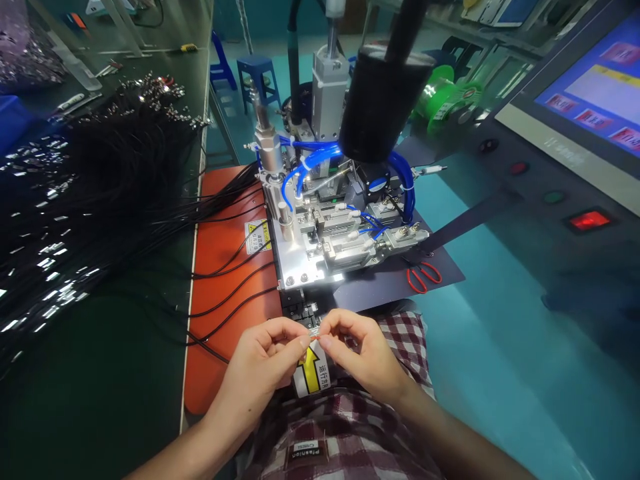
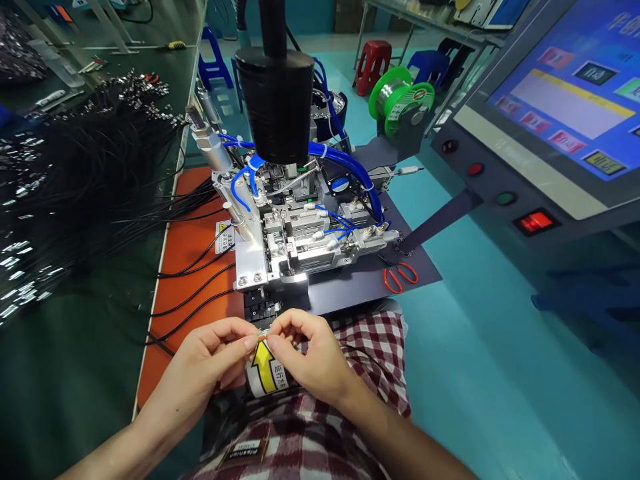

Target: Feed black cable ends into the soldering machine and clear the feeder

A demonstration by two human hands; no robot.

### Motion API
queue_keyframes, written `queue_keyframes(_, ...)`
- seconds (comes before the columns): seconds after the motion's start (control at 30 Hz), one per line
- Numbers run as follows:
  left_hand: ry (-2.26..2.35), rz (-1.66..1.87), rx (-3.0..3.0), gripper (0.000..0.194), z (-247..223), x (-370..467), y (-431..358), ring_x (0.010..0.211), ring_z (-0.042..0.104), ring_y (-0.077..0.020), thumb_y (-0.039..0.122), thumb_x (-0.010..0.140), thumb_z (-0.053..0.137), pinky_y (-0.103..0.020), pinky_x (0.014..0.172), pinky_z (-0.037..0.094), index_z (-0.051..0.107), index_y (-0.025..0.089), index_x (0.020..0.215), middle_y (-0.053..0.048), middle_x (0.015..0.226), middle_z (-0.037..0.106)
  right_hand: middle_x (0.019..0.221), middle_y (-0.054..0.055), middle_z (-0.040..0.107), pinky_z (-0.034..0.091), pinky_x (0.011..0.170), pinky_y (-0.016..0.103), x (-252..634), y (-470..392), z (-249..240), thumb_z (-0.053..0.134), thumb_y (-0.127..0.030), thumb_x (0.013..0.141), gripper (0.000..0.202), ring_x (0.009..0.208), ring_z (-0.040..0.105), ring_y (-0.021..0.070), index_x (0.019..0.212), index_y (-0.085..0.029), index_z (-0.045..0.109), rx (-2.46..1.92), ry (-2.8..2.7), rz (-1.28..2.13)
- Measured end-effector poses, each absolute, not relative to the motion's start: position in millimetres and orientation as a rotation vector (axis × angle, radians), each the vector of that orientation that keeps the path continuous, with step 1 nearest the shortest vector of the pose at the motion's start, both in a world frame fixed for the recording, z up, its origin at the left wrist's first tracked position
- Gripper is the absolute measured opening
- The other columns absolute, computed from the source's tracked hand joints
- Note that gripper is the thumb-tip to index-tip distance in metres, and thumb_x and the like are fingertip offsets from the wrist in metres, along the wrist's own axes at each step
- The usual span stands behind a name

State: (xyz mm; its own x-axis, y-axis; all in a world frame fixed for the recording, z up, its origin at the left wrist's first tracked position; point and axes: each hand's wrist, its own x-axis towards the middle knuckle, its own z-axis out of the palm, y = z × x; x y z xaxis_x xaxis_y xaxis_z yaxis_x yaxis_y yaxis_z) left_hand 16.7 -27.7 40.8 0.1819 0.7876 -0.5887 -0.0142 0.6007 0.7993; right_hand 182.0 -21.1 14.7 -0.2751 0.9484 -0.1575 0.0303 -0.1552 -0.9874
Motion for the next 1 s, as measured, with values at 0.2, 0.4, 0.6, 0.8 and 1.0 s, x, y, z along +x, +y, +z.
queue_keyframes(0.2,1.279,0.641,0.772,0.026,40,16,-28,0.044,0.024,-0.0058,0.042,0.078,0.068,-0.023,0.045,0.019,0.063,0.016,0.076,0.01,0.045,0.034,0.066,-0.001,0.055,0.04,0.056,0.024,184,-23,15,0.06,-0.025,0.081,0.01,0.06,0.048,0.0108,0.076,-0.016,0.06,-1.158,-1.335,1.524)
queue_keyframes(0.4,1.268,0.637,0.757,0.027,38,15,-28,0.044,0.022,-0.0063,0.044,0.079,0.067,-0.023,0.046,0.019,0.063,0.017,0.077,0.009,0.046,0.033,0.066,-0.002,0.054,0.041,0.057,0.024,179,-25,12,0.056,-0.025,0.084,0.011,0.06,0.048,0.0112,0.075,-0.018,0.056,-1.195,-1.385,1.449)
queue_keyframes(0.6,1.262,0.642,0.751,0.028,38,15,-27,0.045,0.023,-0.007,0.045,0.079,0.067,-0.024,0.045,0.019,0.063,0.017,0.08,0.009,0.046,0.033,0.073,0.0,0.056,0.04,0.064,0.028,178,-36,15,0.05,-0.019,0.089,0.01,0.066,0.052,0.0133,0.079,-0.02,0.054,-1.229,-1.689,1.045)
queue_keyframes(0.8,1.278,0.635,0.788,0.03,37,16,-28,0.045,0.025,-0.007,0.045,0.078,0.068,-0.023,0.044,0.022,0.065,0.016,0.08,0.008,0.047,0.035,0.074,0.001,0.058,0.037,0.063,0.03,183,-29,22,0.049,-0.019,0.09,0.009,0.066,0.052,0.0155,0.082,-0.021,0.053,-1.239,-1.941,0.786)
queue_keyframes(1.0,1.264,0.632,0.785,0.03,33,13,-28,0.045,0.027,-0.0069,0.045,0.078,0.068,-0.022,0.044,0.022,0.066,0.016,0.082,0.007,0.049,0.038,0.074,0.0,0.054,0.039,0.063,0.029,183,-26,21,0.046,-0.021,0.092,0.012,0.066,0.051,0.0144,0.081,-0.021,0.051,-1.276,-1.8,1.003)
